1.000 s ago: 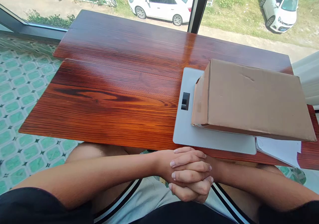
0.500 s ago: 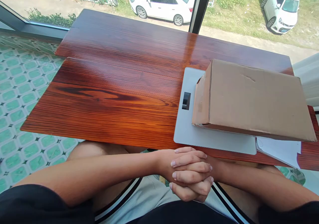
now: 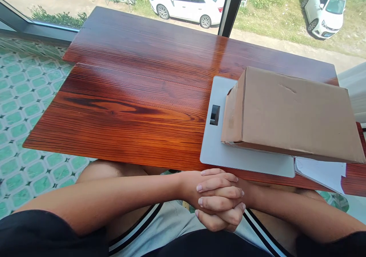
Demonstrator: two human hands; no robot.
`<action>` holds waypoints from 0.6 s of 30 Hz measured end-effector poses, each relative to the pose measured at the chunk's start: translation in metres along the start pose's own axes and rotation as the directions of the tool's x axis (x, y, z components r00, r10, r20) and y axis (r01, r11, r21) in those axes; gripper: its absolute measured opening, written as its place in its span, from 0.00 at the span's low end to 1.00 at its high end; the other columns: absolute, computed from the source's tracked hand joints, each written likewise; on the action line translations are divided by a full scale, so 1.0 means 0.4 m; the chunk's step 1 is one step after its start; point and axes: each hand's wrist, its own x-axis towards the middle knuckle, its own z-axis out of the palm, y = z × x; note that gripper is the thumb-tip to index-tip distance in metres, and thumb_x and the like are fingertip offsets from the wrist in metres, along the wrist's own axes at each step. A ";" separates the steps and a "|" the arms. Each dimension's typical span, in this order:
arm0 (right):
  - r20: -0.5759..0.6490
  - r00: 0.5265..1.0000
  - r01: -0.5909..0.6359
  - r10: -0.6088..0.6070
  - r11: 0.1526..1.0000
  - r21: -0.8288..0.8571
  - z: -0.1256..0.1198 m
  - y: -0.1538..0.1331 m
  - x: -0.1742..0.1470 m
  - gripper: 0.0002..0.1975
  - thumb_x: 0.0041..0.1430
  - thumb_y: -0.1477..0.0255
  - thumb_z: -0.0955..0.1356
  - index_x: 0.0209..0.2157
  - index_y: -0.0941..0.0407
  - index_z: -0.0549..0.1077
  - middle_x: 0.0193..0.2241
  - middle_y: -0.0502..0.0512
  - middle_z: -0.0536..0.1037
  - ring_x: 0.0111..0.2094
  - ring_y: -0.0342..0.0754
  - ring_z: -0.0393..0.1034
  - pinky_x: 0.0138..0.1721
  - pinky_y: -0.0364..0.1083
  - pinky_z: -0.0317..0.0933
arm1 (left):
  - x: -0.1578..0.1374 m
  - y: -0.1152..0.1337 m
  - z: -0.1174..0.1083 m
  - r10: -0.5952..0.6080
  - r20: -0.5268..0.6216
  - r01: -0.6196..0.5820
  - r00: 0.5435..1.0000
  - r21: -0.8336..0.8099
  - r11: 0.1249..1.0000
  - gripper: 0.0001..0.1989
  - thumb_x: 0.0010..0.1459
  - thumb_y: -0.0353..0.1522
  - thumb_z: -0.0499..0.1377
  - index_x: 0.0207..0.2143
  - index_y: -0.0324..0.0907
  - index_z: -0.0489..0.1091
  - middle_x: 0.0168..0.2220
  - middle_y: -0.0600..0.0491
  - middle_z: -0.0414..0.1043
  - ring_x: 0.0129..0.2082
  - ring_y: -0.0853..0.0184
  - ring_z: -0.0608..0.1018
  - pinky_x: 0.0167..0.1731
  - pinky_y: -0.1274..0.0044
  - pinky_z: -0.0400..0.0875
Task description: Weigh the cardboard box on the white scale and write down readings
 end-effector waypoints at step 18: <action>0.023 0.992 -0.127 0.128 0.992 -0.021 -0.017 -0.018 0.008 0.09 0.56 0.64 0.73 0.41 0.45 0.77 0.36 0.60 0.74 0.38 0.64 0.78 0.38 0.63 0.76 | -0.021 0.035 -0.001 -0.059 -0.126 0.057 0.990 -0.017 0.998 0.24 0.48 0.57 0.64 0.43 0.58 0.79 0.51 0.46 0.68 0.32 0.61 0.77 0.13 0.79 0.66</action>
